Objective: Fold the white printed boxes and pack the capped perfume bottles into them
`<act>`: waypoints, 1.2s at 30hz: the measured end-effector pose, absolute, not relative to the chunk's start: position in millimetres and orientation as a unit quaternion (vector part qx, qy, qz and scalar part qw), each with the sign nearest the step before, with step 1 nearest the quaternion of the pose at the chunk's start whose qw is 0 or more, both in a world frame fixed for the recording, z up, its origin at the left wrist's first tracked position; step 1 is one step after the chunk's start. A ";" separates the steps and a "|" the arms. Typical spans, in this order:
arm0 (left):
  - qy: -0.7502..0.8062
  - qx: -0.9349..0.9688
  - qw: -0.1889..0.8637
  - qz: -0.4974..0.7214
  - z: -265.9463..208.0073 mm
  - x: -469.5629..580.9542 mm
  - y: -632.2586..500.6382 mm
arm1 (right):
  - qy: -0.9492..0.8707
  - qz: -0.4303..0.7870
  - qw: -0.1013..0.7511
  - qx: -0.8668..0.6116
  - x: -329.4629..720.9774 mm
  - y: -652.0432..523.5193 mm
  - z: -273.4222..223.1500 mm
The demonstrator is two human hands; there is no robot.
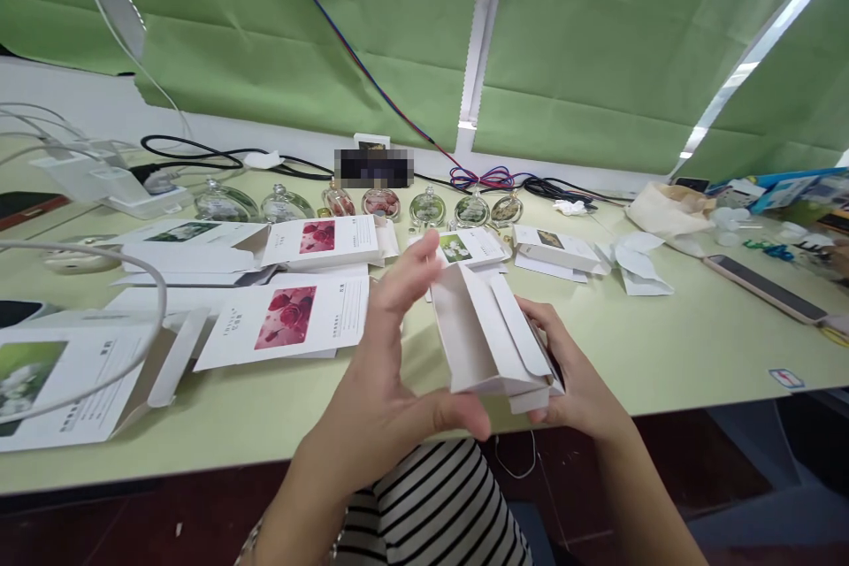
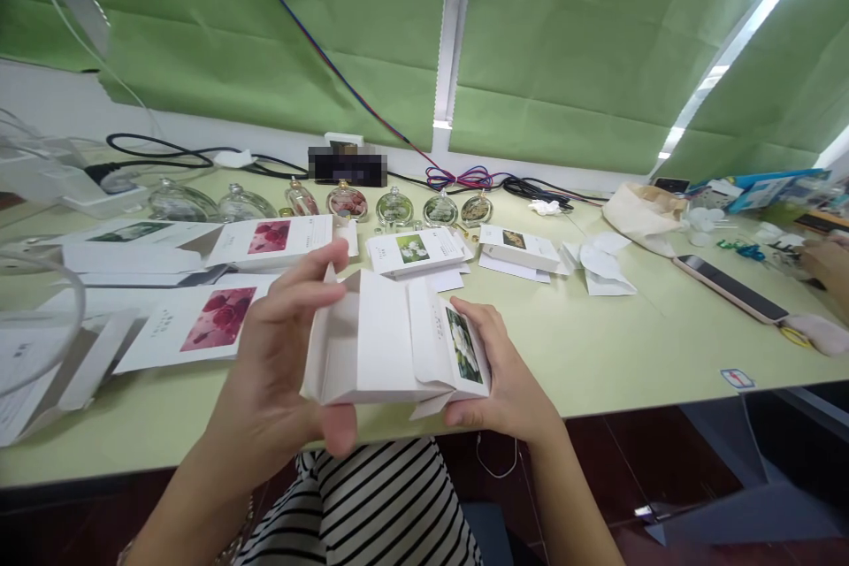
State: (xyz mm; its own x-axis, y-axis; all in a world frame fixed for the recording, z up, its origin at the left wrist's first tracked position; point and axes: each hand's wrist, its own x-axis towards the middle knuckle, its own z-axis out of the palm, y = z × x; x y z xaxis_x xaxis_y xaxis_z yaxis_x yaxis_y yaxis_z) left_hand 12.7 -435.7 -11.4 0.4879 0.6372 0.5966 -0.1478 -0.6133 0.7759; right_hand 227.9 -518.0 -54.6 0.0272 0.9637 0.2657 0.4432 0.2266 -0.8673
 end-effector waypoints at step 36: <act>0.249 0.869 0.269 0.334 -35.3 45.9 -447.8 | -0.634 0.312 0.438 -0.555 233.0 -519.9 -61.8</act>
State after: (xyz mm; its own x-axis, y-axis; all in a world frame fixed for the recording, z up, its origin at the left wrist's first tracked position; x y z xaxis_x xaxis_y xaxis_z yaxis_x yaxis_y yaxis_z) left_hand 45.9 -447.8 -35.3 0.6532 0.6120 0.4459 0.2532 -0.7315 0.6330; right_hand 233.0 -519.9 -61.8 0.0008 0.9777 0.2098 0.4309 0.1890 -0.8824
